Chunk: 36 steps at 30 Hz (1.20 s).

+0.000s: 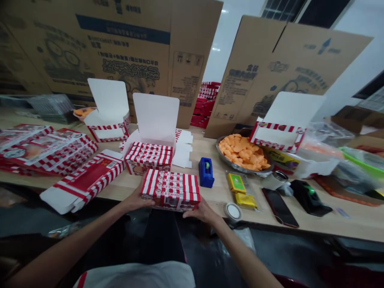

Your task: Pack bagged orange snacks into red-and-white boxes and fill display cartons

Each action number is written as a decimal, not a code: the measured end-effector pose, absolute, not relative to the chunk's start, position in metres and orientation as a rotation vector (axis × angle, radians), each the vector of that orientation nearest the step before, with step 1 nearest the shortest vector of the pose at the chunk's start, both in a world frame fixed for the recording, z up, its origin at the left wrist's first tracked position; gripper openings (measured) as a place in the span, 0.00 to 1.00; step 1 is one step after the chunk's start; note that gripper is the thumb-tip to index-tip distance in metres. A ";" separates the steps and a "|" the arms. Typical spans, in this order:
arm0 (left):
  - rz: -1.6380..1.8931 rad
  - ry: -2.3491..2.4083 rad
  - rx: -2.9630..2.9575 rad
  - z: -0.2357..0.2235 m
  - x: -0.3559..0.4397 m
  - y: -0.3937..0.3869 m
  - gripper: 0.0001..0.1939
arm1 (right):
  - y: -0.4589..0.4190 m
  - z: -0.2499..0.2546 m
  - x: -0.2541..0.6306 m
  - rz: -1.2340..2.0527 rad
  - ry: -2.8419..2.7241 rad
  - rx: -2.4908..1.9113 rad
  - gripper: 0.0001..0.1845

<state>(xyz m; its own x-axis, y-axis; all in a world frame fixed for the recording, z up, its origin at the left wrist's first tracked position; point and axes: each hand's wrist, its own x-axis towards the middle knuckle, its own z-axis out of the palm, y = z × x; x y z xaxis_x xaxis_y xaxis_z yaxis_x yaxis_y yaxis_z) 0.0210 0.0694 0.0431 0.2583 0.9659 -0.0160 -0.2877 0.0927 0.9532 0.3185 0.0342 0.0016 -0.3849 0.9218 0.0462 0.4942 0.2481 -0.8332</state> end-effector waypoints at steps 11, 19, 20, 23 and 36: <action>0.977 0.835 1.629 0.019 0.016 0.085 0.53 | 0.060 0.115 0.327 0.774 -2.423 -1.384 0.74; 0.915 0.798 1.900 0.009 0.011 0.092 0.55 | 0.096 0.141 0.261 0.641 -2.963 -1.191 0.73; 0.887 0.792 1.936 0.009 0.010 0.093 0.55 | 0.097 0.139 0.261 0.634 -2.968 -1.190 0.72; 0.864 0.772 1.997 0.010 0.010 0.096 0.55 | 0.099 0.136 0.263 0.634 -2.987 -1.182 0.70; 1.190 1.274 2.220 0.089 -0.033 0.070 0.13 | 0.082 0.229 0.305 0.387 -2.738 -1.277 0.61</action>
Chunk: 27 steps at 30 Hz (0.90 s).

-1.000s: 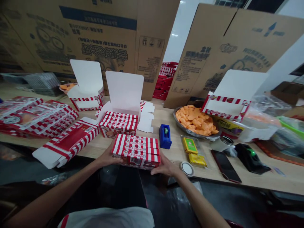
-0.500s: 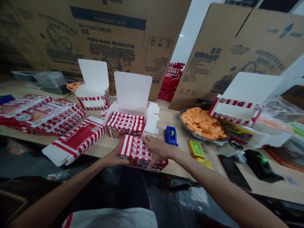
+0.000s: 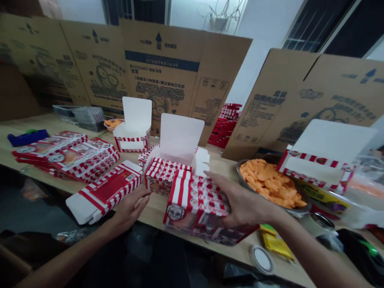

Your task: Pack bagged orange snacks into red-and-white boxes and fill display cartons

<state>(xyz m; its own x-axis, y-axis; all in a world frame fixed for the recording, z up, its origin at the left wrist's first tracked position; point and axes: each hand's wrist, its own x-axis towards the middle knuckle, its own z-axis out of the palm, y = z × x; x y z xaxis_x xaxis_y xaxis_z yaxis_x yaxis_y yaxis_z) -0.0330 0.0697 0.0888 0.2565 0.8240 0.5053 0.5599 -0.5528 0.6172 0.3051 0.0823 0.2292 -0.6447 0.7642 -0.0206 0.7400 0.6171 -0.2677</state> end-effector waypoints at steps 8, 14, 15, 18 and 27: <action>0.520 1.727 2.683 0.113 0.022 0.170 0.34 | 0.197 0.272 0.230 0.064 -2.375 -0.703 0.62; 0.368 1.785 2.646 0.089 0.026 0.186 0.43 | 0.278 0.222 0.215 0.063 -2.528 -0.740 0.58; 0.375 1.786 2.637 0.088 0.026 0.184 0.43 | 0.285 0.219 0.219 0.090 -2.582 -0.766 0.58; 0.397 1.774 2.602 0.090 0.026 0.178 0.41 | 0.299 0.221 0.226 0.165 -2.692 -0.805 0.56; 0.559 1.724 2.548 0.089 0.026 0.176 0.39 | 0.305 0.222 0.209 0.194 -2.774 -0.991 0.55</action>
